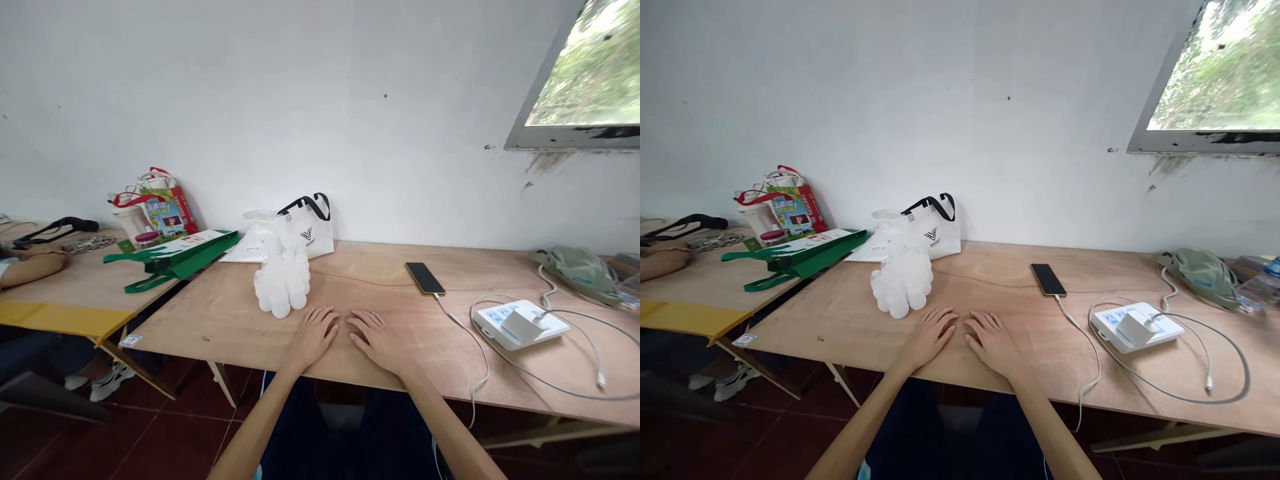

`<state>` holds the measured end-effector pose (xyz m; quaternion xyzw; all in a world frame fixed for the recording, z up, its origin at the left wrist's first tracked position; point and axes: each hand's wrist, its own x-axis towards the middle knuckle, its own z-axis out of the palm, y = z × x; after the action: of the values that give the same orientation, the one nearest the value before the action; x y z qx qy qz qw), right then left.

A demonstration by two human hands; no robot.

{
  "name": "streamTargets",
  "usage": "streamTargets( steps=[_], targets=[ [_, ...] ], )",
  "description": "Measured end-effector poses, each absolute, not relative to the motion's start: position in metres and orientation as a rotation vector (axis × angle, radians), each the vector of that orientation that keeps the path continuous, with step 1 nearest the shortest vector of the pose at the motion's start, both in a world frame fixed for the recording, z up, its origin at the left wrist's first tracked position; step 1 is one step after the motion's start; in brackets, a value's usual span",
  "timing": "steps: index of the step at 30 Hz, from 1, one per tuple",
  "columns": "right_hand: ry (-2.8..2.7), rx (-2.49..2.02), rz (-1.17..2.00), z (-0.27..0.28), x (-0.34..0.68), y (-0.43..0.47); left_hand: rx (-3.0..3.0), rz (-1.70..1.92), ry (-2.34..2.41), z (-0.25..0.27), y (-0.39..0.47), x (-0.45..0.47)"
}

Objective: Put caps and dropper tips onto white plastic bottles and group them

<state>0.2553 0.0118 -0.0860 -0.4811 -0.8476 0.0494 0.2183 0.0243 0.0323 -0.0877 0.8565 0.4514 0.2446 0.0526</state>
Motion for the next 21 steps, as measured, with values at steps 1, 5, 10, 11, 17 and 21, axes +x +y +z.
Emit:
streamTargets(
  steps=[1,5,10,11,17,21],
  targets=[
    [-2.348,-1.336,0.138,-0.0854,0.2552,0.0116,2.602,0.744,1.373,-0.0874,0.0322,0.0244],
    [-2.355,-1.343,0.142,-0.0839,0.2550,0.0111,2.600,0.763,1.352,-0.0886,0.0327,0.0241],
    [-2.347,-1.332,0.146,-0.0854,0.2551,0.0116,2.600,0.773,1.358,-0.0905,0.0337,0.0236],
    [-2.347,-1.334,0.147,-0.0857,0.2550,0.0117,2.599,0.772,1.358,-0.0901,0.0335,0.0237],
    [-2.353,-1.340,0.144,-0.0835,0.2542,0.0110,2.584,0.751,1.360,-0.0861,0.0310,0.0241],
    [-2.360,-1.347,0.142,-0.0833,0.2542,0.0113,2.587,0.755,1.356,-0.0862,0.0306,0.0243]
  ],
)
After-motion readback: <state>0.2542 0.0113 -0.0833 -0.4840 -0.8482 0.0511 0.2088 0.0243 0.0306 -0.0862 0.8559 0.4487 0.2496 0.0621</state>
